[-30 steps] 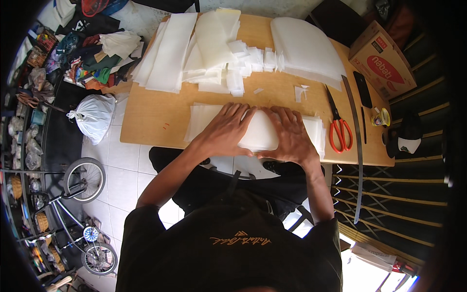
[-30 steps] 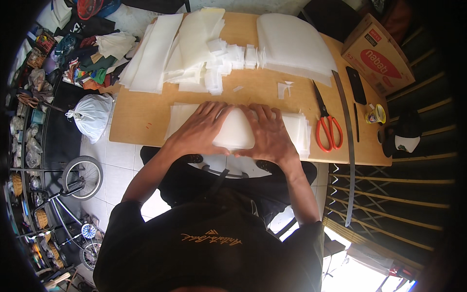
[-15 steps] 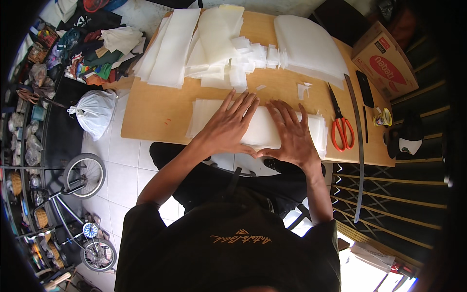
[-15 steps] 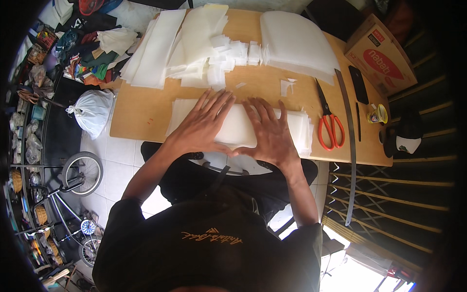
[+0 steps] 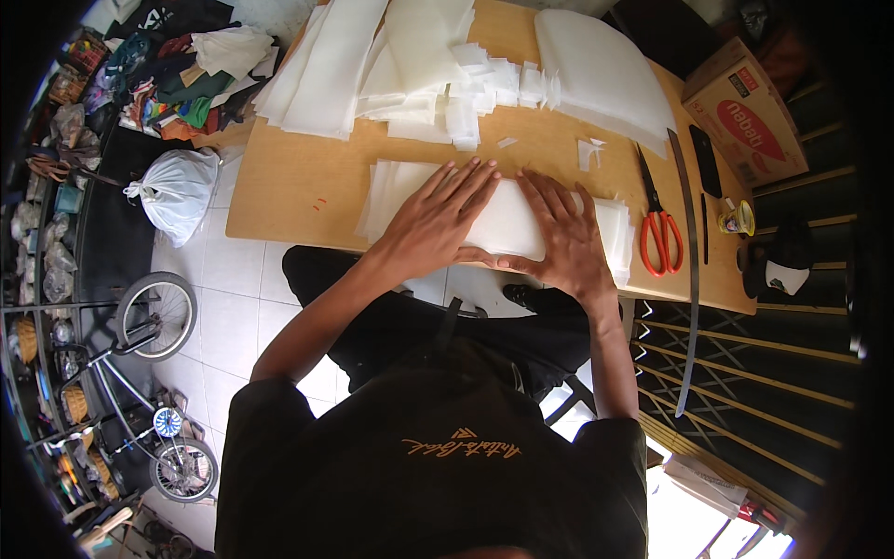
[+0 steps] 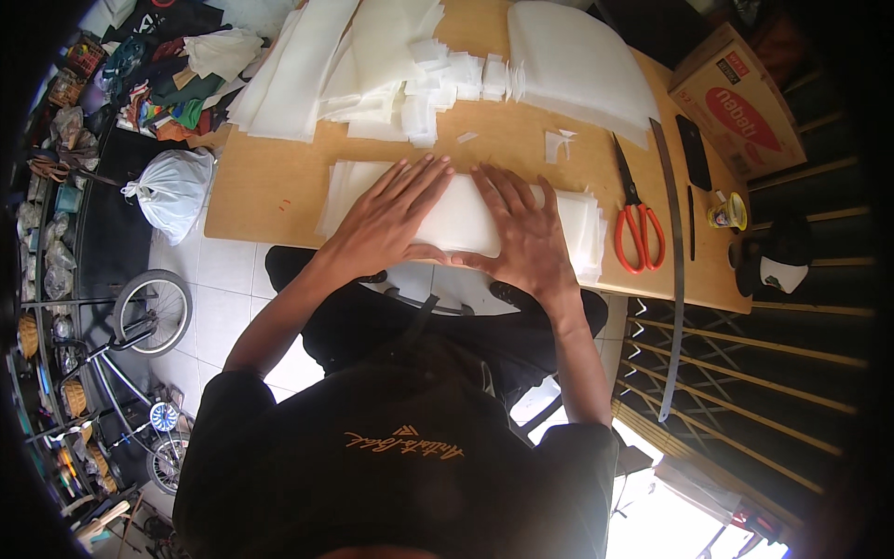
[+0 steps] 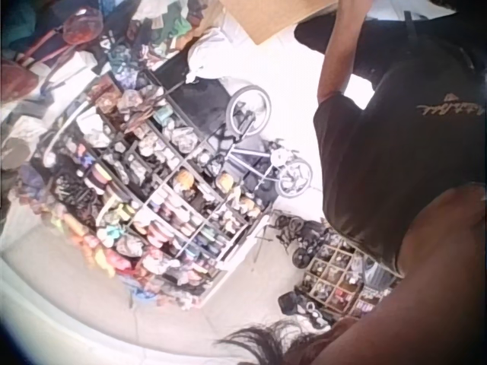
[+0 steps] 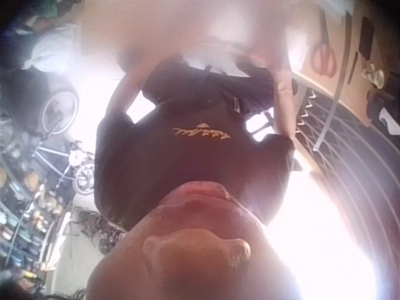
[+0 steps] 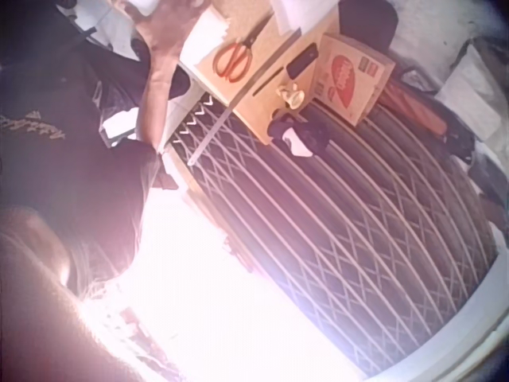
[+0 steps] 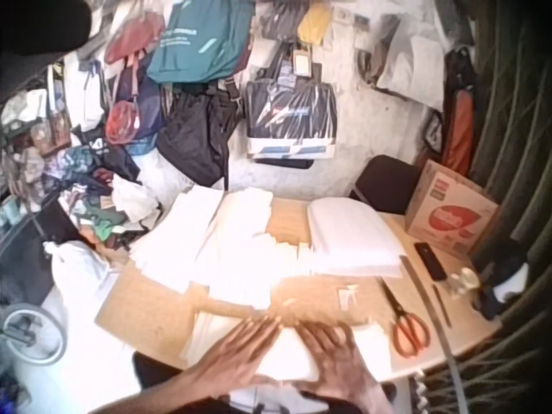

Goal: The person organizes rectangular white foam pieces on a wooden table, picking up individual pieces from a stack, aligning them, and placing them into a larger organized pile.

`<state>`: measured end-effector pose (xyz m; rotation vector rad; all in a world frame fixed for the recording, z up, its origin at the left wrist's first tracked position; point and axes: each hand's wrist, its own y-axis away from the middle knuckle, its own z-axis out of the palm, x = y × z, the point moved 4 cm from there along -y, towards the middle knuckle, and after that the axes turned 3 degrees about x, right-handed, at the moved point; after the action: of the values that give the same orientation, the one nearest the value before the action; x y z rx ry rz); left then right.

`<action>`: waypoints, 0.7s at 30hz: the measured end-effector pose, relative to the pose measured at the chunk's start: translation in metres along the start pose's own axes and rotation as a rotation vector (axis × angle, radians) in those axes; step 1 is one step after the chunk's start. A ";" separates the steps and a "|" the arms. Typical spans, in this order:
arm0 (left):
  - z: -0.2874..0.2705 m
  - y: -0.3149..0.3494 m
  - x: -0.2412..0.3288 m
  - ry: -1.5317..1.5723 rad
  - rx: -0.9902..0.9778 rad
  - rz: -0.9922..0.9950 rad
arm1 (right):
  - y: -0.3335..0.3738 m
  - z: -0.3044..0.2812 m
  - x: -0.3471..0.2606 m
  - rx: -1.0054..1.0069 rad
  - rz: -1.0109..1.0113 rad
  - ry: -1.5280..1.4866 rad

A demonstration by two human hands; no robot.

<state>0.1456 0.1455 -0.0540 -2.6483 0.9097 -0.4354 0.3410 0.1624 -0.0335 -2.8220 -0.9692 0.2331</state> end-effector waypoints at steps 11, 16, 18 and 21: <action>0.008 0.019 0.006 -0.090 0.025 -0.001 | 0.001 -0.001 -0.003 -0.022 0.019 0.018; 0.003 0.020 0.008 -0.137 -0.007 -0.003 | -0.002 -0.006 0.004 -0.034 0.026 -0.126; 0.003 0.018 0.010 -0.189 -0.016 0.018 | -0.002 0.002 0.014 -0.039 0.029 -0.137; -0.010 0.015 0.006 0.049 0.012 -0.025 | -0.005 0.005 0.015 0.029 0.044 -0.172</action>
<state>0.1385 0.1282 -0.0499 -2.6517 0.8872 -0.5117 0.3492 0.1763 -0.0385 -2.8361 -0.9286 0.4981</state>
